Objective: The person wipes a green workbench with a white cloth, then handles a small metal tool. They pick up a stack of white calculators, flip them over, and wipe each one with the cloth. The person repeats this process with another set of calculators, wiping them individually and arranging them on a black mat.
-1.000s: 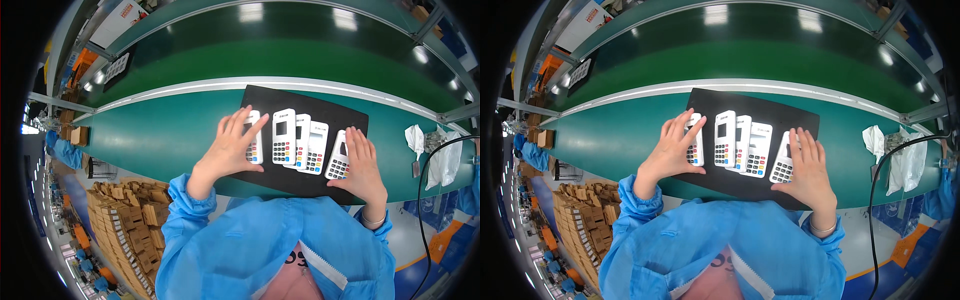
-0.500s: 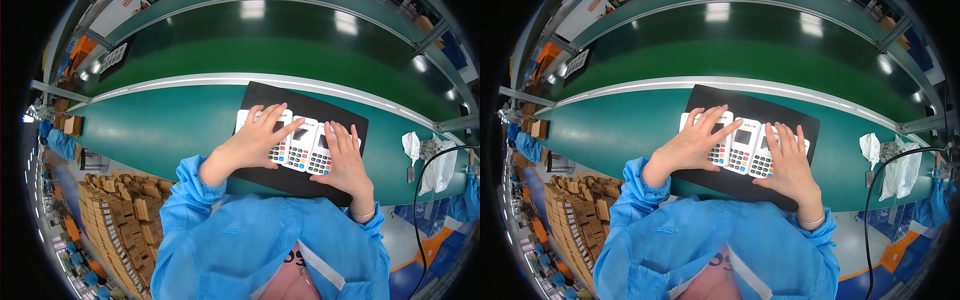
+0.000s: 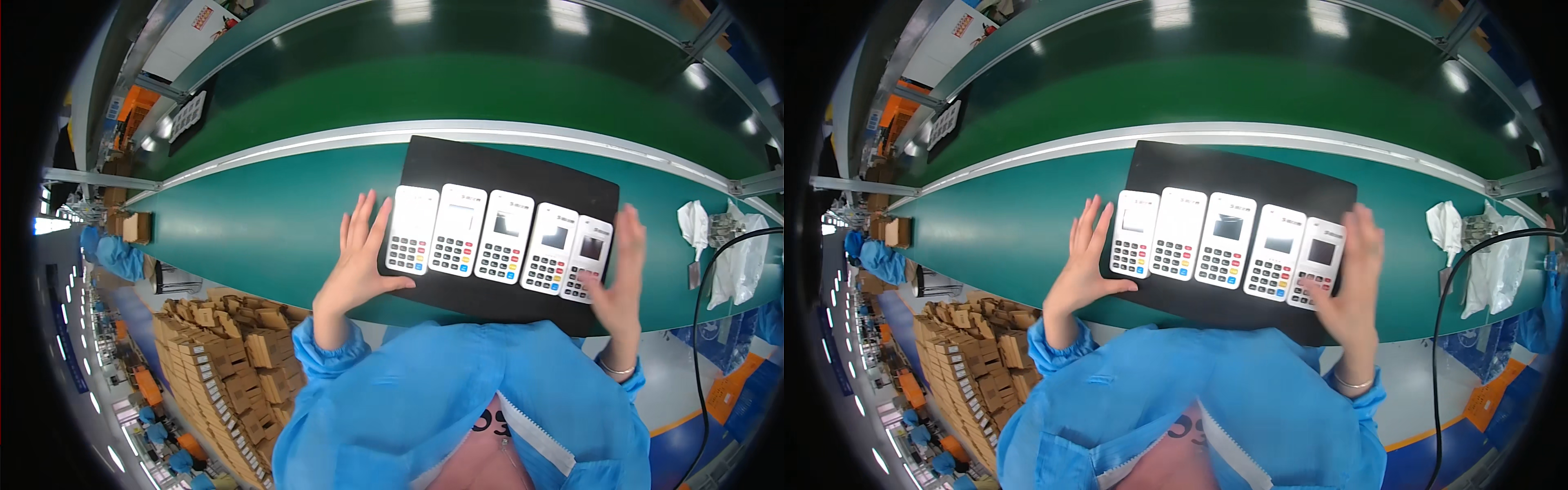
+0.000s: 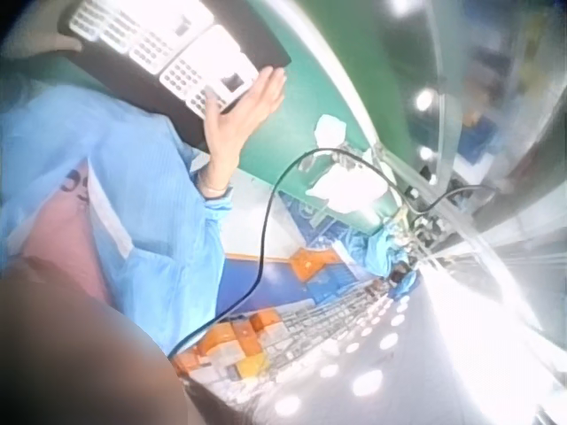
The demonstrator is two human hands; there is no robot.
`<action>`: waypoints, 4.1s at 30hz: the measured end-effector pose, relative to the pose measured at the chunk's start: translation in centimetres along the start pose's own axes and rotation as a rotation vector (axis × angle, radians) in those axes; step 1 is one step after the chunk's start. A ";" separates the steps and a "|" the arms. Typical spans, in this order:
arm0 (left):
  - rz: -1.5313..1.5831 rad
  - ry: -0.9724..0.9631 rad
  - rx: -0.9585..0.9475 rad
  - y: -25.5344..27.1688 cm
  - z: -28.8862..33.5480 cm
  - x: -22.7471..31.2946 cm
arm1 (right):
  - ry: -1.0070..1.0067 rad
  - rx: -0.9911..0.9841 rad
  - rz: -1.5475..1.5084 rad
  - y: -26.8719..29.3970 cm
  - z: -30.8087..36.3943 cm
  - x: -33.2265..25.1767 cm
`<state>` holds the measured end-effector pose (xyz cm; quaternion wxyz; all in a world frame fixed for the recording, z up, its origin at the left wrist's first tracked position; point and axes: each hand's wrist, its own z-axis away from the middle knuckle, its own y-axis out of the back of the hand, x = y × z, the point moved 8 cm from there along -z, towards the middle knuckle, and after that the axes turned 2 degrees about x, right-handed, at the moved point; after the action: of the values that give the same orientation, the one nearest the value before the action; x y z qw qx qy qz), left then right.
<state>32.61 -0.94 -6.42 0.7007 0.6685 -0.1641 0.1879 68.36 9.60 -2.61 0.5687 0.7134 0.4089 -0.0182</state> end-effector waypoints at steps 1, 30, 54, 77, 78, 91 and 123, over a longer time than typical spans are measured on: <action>0.030 0.054 0.020 -0.3 1.1 -1.6 | -0.097 0.106 0.019 1.0 0.9 1.7; 0.059 -0.104 0.180 0.6 -0.3 2.4 | -0.474 0.449 0.053 6.0 2.4 11.3; 0.000 -1.050 -0.176 -10.4 -1.9 19.9 | -0.625 0.856 -1.189 4.2 1.5 17.4; 0.006 -1.061 -0.086 -10.5 -2.2 19.6 | 0.155 -0.332 -0.116 -1.7 -9.8 3.7; -0.023 -1.066 -0.078 -10.6 -2.2 19.5 | 0.132 -0.354 -0.109 -2.0 -10.1 4.1; -0.084 -1.074 -0.110 -11.5 -2.1 19.2 | -0.103 -0.783 -0.405 -6.0 -11.1 7.6; -0.066 -1.068 -0.080 -11.1 -2.4 19.1 | -0.147 -0.897 -0.375 -7.6 -12.4 8.3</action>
<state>54.65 1.87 -7.02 0.5502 0.6484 -0.4838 -0.2069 63.84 24.68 -8.33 0.8343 0.3089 0.4566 0.0071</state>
